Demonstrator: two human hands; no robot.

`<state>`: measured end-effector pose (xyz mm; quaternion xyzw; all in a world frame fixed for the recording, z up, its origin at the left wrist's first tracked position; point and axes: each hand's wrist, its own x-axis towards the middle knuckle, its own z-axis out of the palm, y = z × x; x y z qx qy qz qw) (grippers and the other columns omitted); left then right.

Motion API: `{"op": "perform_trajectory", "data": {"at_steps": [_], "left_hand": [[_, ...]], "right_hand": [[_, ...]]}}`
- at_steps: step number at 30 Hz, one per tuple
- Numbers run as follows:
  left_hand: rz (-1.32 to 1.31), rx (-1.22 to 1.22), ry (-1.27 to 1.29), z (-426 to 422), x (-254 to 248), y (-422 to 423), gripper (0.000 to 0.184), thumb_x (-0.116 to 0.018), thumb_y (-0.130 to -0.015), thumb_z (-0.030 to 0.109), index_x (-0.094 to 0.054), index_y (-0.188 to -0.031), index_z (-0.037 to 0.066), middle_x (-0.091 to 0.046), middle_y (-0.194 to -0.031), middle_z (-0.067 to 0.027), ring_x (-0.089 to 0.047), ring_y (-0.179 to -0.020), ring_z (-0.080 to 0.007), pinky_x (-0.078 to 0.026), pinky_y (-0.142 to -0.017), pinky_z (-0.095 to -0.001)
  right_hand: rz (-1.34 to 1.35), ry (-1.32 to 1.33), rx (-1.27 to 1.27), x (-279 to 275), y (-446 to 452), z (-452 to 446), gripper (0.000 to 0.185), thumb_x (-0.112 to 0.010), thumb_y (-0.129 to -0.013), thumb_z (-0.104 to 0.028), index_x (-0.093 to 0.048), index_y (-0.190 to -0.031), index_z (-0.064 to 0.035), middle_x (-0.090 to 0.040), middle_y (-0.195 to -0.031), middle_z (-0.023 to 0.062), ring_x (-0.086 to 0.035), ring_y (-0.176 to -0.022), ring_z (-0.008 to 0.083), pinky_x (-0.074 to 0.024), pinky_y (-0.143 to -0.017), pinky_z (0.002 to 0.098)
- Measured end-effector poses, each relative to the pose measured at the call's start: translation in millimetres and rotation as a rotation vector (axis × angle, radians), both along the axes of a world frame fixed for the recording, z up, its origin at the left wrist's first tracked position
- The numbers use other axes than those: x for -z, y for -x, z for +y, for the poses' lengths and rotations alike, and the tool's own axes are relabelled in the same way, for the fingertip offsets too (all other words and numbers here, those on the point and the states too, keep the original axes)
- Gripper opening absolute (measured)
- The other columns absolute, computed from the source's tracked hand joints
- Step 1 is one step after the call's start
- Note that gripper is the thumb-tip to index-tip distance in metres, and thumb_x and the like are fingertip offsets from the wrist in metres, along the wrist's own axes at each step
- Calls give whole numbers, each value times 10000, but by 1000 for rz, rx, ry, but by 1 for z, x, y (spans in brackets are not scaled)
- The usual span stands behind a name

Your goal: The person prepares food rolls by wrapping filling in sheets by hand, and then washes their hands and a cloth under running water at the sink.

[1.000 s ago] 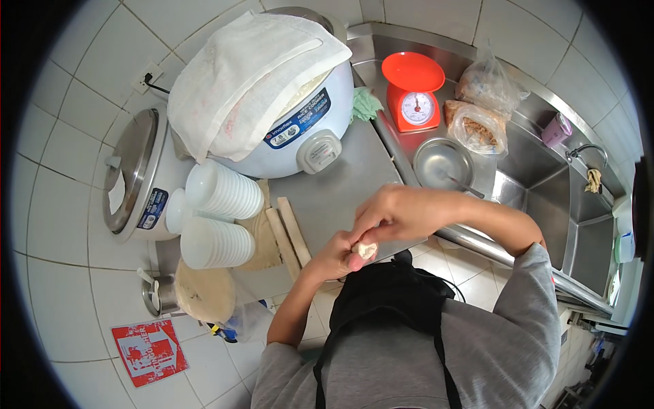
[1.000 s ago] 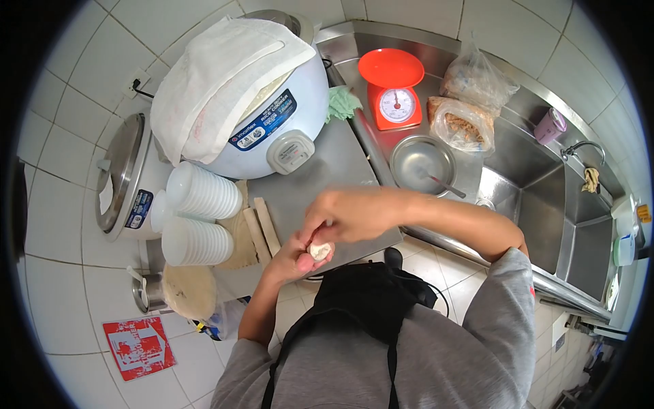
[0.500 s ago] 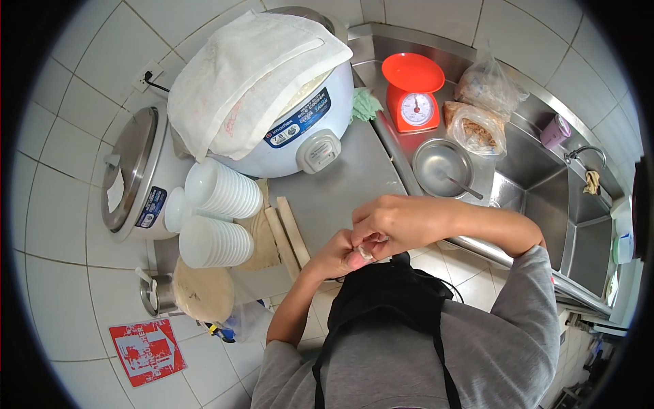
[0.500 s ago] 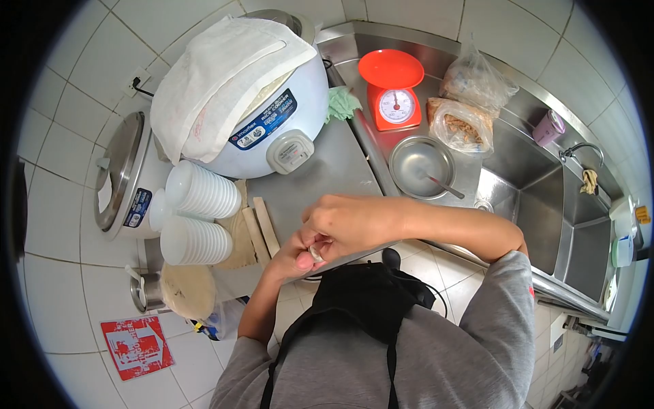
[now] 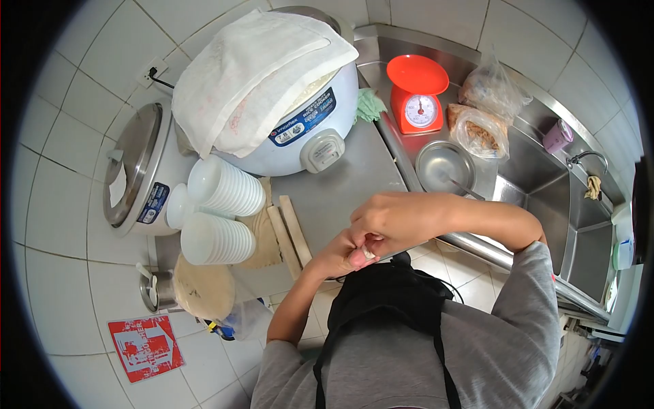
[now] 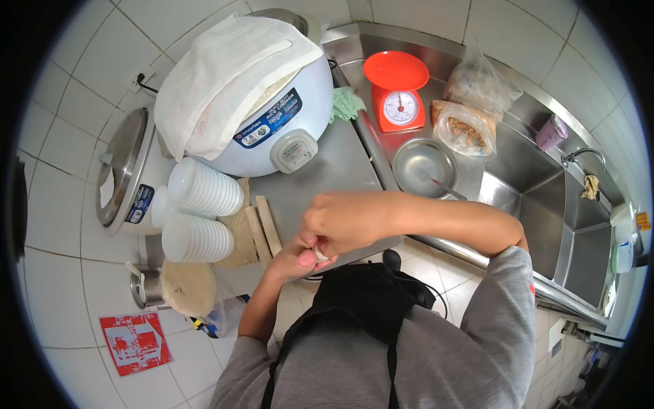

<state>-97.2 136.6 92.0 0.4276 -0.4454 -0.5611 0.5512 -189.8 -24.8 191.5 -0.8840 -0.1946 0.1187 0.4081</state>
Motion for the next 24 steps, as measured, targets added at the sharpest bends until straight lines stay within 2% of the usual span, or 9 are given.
{"op": "perform_trajectory", "data": {"at_steps": [3, 8, 11, 14, 16, 18, 20, 23, 24], "left_hand": [[40, 35, 28, -1, 2, -1, 651, -585, -746, 675, -519, -861, 38, -436, -609, 32, -408, -519, -66, -328, -456, -222], [-91, 118, -215, 5, -9, -10, 773, -494, -624, 806, -509, -793, 52, -434, -600, 27, -410, -512, -69, -331, -449, -221], [-20, 112, -127, 5, 2, -12, 500, -633, -816, 531, -503, -751, 53, -442, -628, 18, -396, -503, -63, -312, -455, -213], [-54, 138, -155, 5, -4, -13, 816, -528, -550, 844, -506, -770, 59, -448, -612, 15, -429, -514, -69, -333, -441, -217], [-32, 89, -144, 3, -7, -10, 815, -532, -560, 839, -498, -777, 54, -455, -617, 11, -439, -515, -74, -334, -441, -219], [4, 45, -107, 2, -5, -12, 716, -547, -656, 750, -489, -784, 48, -449, -612, 8, -436, -511, -81, -336, -446, -224], [59, -1, -45, 4, 3, -19, 547, -570, -839, 578, -481, -793, 41, -430, -595, 7, -420, -500, -87, -337, -455, -233], [-82, -175, -110, 2, 3, -21, 702, -515, -722, 737, -456, -792, 41, -451, -600, -5, -452, -517, -90, -354, -453, -237], [-8, -192, -49, 2, 5, -20, 672, -525, -742, 709, -452, -792, 43, -450, -602, -5, -453, -518, -92, -358, -459, -238]], "right_hand": [[-247, 138, 37, 5, 4, 8, 105, -628, -795, -89, -661, -849, -5, -604, -782, 128, -598, -737, 295, -460, -650, 382], [6, -86, -105, 3, -12, -9, 122, -623, -795, -70, -674, -891, -13, -613, -801, 116, -595, -727, 277, -458, -644, 365], [17, -148, -134, 4, -16, -10, 111, -627, -792, -60, -674, -882, -15, -612, -795, 111, -595, -722, 267, -457, -639, 358], [1, -95, -137, 4, -17, -7, 98, -639, -788, -63, -661, -872, -19, -606, -795, 107, -593, -720, 262, -458, -634, 361], [-45, -43, -112, 6, -16, -4, 101, -649, -783, -71, -646, -872, -23, -601, -804, 104, -591, -716, 265, -460, -632, 364], [-129, -2, -67, 13, -16, -1, 114, -659, -776, -81, -629, -873, -30, -596, -818, 101, -590, -708, 272, -463, -632, 367], [-250, -136, 96, 9, -12, -5, 139, -670, -767, -91, -620, -883, -32, -584, -824, 96, -585, -750, 276, -466, -652, 366], [-413, -106, 205, 17, -10, -2, 142, -683, -747, -116, -612, -838, -33, -574, -880, 92, -569, -854, 285, -474, -677, 370], [-460, -70, 226, 23, -8, 2, 142, -688, -739, -126, -610, -813, -33, -573, -907, 92, -562, -895, 289, -477, -684, 372]]}}
